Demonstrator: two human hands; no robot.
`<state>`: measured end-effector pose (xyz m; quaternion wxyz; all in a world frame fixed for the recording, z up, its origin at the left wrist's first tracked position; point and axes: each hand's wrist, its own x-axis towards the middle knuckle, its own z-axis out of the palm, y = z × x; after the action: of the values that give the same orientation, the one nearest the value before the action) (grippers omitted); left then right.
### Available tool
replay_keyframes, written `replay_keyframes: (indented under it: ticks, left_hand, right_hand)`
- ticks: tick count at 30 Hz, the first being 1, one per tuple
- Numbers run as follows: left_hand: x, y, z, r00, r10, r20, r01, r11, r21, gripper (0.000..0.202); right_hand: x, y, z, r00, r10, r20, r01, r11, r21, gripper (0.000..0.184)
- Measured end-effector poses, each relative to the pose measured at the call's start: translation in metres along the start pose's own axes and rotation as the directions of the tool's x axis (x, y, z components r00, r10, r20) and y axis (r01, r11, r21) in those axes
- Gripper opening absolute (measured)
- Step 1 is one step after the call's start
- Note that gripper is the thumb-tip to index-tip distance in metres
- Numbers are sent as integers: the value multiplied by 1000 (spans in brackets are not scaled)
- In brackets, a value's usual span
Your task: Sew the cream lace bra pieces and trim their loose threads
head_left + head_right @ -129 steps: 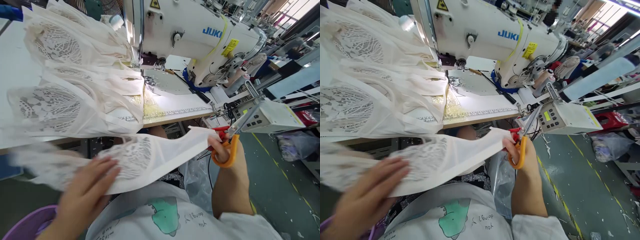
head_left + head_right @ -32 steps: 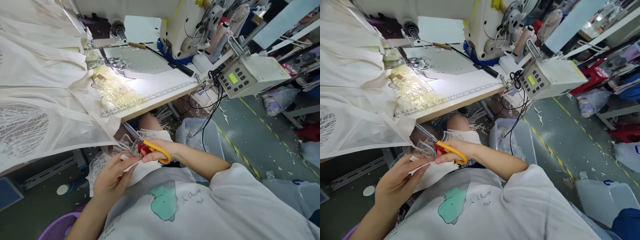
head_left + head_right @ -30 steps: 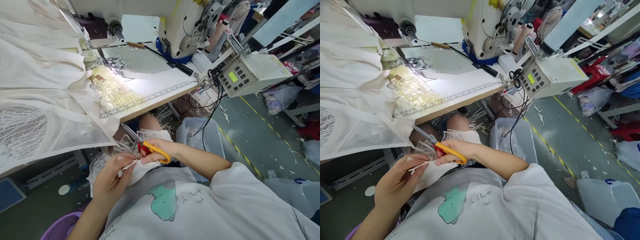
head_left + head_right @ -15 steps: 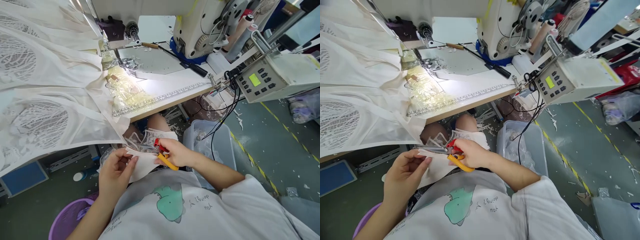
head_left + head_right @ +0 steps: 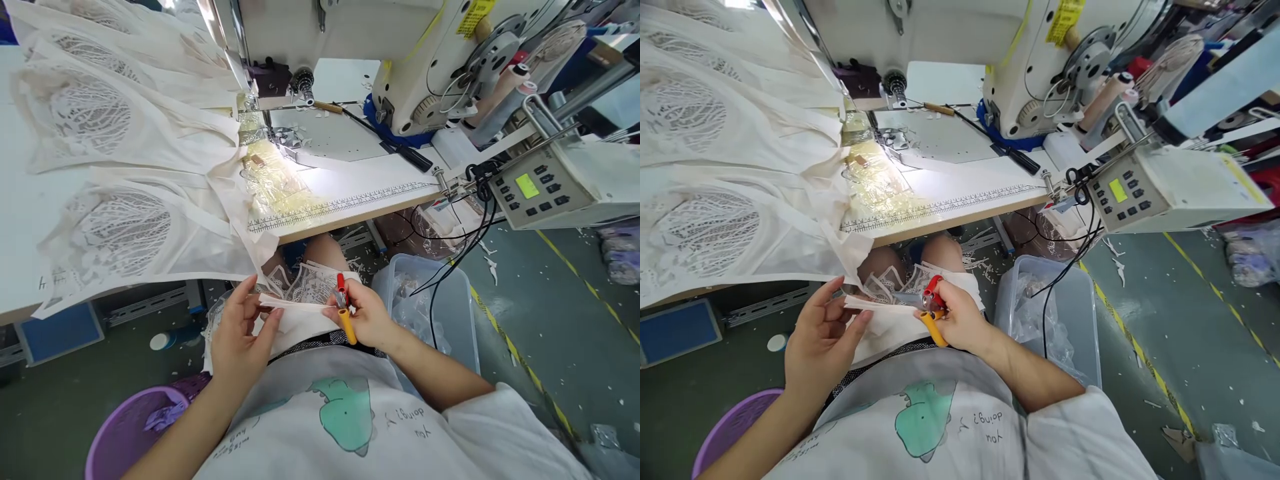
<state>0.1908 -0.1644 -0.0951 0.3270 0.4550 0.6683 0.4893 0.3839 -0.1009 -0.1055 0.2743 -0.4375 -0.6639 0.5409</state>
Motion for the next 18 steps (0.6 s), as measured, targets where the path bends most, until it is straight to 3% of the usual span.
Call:
replay_keyframes:
  ticks: [7, 14, 18]
  left_hand:
    - [2, 9, -4, 995, -75, 59, 82, 988, -129, 53]
    - [-4, 4, -3, 996, -30, -79, 38, 994, 103, 57]
    - [-3, 5, -2, 997, -28, -76, 39, 989, 145, 57]
  right_hand:
    - [4, -11, 1, 998, 59, 9, -59, 994, 87, 41]
    - [8, -13, 1, 991, 132, -3, -130, 982, 140, 43]
    - [8, -7, 2, 995, 101, -10, -98, 980, 176, 38]
